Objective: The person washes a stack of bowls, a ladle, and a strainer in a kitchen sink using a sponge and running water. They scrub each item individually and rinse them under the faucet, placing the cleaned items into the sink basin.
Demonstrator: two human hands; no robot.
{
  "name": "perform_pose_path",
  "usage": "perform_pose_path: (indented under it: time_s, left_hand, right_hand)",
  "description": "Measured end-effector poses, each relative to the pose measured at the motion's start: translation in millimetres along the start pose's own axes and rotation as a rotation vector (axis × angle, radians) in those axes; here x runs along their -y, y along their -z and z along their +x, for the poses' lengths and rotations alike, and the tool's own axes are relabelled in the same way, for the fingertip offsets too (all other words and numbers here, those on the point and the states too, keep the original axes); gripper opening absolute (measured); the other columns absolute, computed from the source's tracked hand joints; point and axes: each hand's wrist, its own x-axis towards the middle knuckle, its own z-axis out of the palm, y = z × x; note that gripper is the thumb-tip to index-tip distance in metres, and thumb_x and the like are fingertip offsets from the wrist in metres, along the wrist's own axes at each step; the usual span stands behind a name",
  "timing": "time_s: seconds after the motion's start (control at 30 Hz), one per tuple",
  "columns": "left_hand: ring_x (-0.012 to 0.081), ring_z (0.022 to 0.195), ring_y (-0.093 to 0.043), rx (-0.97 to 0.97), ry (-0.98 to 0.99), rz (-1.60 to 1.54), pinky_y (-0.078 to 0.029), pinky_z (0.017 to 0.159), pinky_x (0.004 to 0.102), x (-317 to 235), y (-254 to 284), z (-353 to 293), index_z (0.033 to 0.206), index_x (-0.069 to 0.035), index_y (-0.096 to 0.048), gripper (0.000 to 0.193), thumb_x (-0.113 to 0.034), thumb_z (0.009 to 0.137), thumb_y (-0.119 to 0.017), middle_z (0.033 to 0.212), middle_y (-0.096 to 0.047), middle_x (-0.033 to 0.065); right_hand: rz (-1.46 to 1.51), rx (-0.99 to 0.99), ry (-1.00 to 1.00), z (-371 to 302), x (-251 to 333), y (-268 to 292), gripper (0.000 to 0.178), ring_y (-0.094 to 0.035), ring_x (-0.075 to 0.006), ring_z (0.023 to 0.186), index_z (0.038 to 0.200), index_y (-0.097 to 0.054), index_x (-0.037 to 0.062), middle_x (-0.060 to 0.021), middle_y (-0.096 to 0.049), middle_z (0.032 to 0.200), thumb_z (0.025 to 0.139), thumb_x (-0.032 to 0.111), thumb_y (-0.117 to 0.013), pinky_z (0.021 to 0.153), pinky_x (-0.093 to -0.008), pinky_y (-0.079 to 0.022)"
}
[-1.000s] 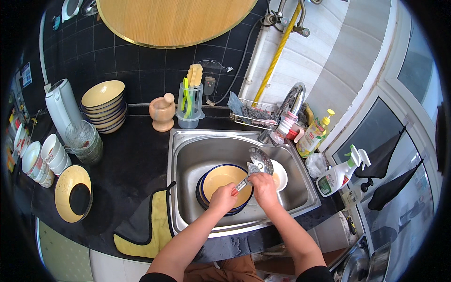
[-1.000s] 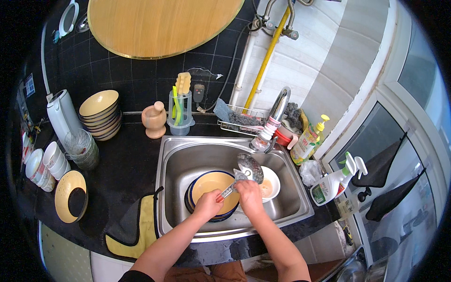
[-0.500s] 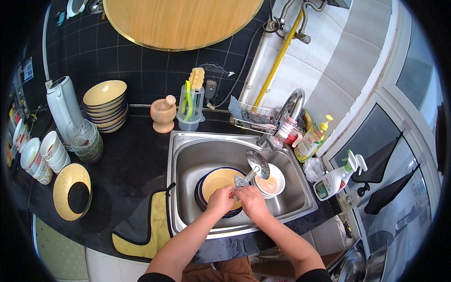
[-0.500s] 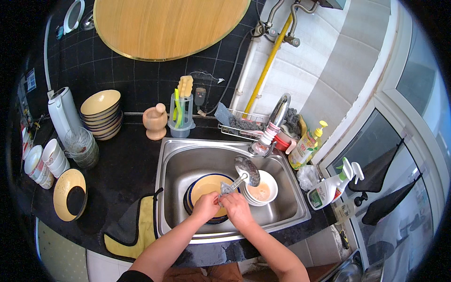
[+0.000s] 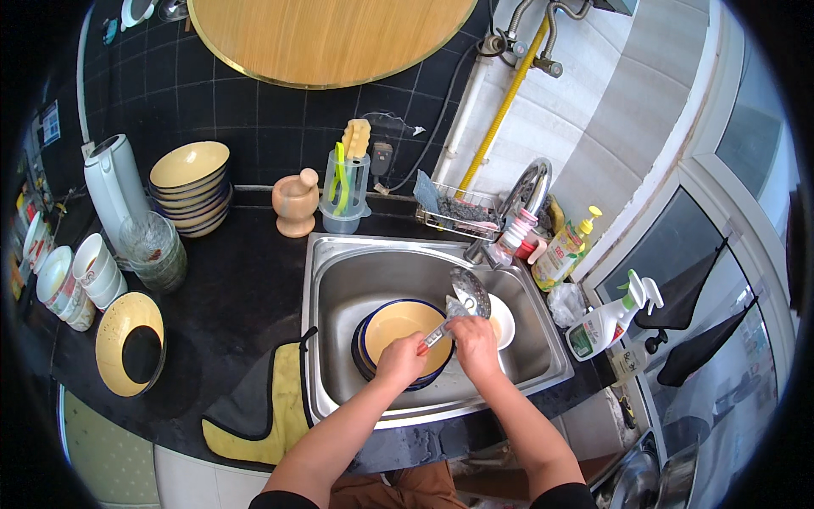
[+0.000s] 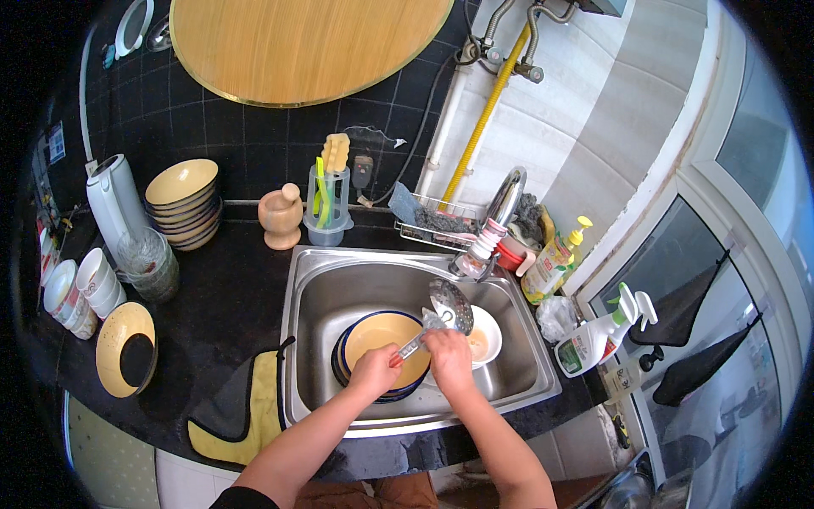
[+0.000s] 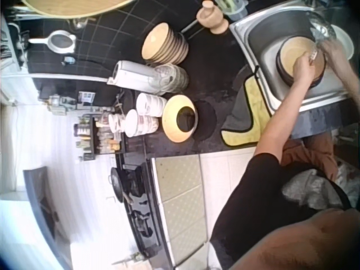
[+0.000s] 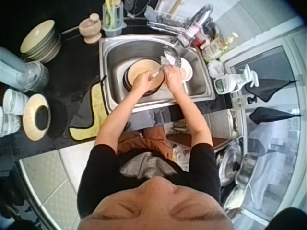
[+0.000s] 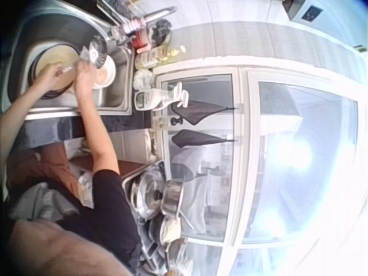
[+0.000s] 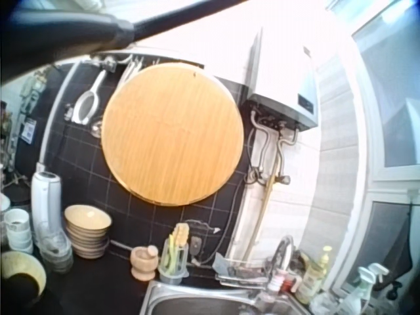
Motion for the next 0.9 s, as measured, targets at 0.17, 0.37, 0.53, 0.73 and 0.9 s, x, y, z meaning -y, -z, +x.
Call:
perform_pose_path:
  time_s: [0.17,0.37,0.53,0.73,0.9]
  left_hand:
    - [0.0338,0.071,-0.057,-0.009,-0.026,-0.043,-0.044,0.062,0.0424,7,-3,2,0.077,-0.006,-0.052,0.008,-0.009,0.071,-0.055,0.071,-0.059,0.0154]
    - [0.0342,0.072,-0.057,0.000,-0.019,-0.018,-0.044,0.062,0.0423,3,-2,0,0.077,-0.005,-0.052,0.009,-0.009,0.070,-0.056,0.071,-0.059,0.0158]
    - [0.0343,0.071,-0.058,-0.023,-0.049,-0.017,-0.045,0.062,0.0421,8,-5,4,0.077,-0.004,-0.052,0.009,-0.009,0.071,-0.056,0.071,-0.059,0.0165]
    - [0.0340,0.071,-0.058,-0.066,-0.051,-0.039,-0.045,0.062,0.0418,8,-4,3,0.078,-0.004,-0.053,0.009,-0.009,0.071,-0.055,0.071,-0.059,0.0162]
    - [0.0339,0.072,-0.058,-0.050,-0.040,-0.033,-0.045,0.063,0.0417,7,-3,0,0.079,-0.004,-0.054,0.009,-0.009,0.072,-0.055,0.072,-0.059,0.0159]
  right_hand:
    - [0.113,0.013,0.148,-8,14,-7,0.023,-0.055,-0.0227,0.082,0.083,-0.060,0.0045,-0.0078,-0.061,0.085,0.062,0.002,-0.052,0.071,-0.0336,-0.042]
    - [0.035,-0.017,-0.045,0,5,2,0.023,-0.054,-0.0257,0.082,0.086,-0.060,0.0039,-0.0084,-0.059,0.085,0.065,0.000,-0.052,0.070,-0.0349,-0.044]
    - [0.217,0.111,0.113,-7,15,6,0.026,-0.053,-0.0283,0.085,0.091,-0.059,0.0020,-0.0121,-0.056,0.094,0.067,-0.003,-0.052,0.075,-0.0351,-0.045]
    - [0.089,0.059,0.031,-7,17,-4,0.028,-0.052,-0.0284,0.086,0.094,-0.057,0.0028,-0.0115,-0.054,0.096,0.067,-0.001,-0.053,0.074,-0.0349,-0.045]
    - [0.042,0.156,0.071,-3,18,-1,0.023,-0.052,-0.0283,0.085,0.089,-0.057,0.0039,-0.0107,-0.054,0.093,0.067,0.000,-0.052,0.073,-0.0346,-0.045]
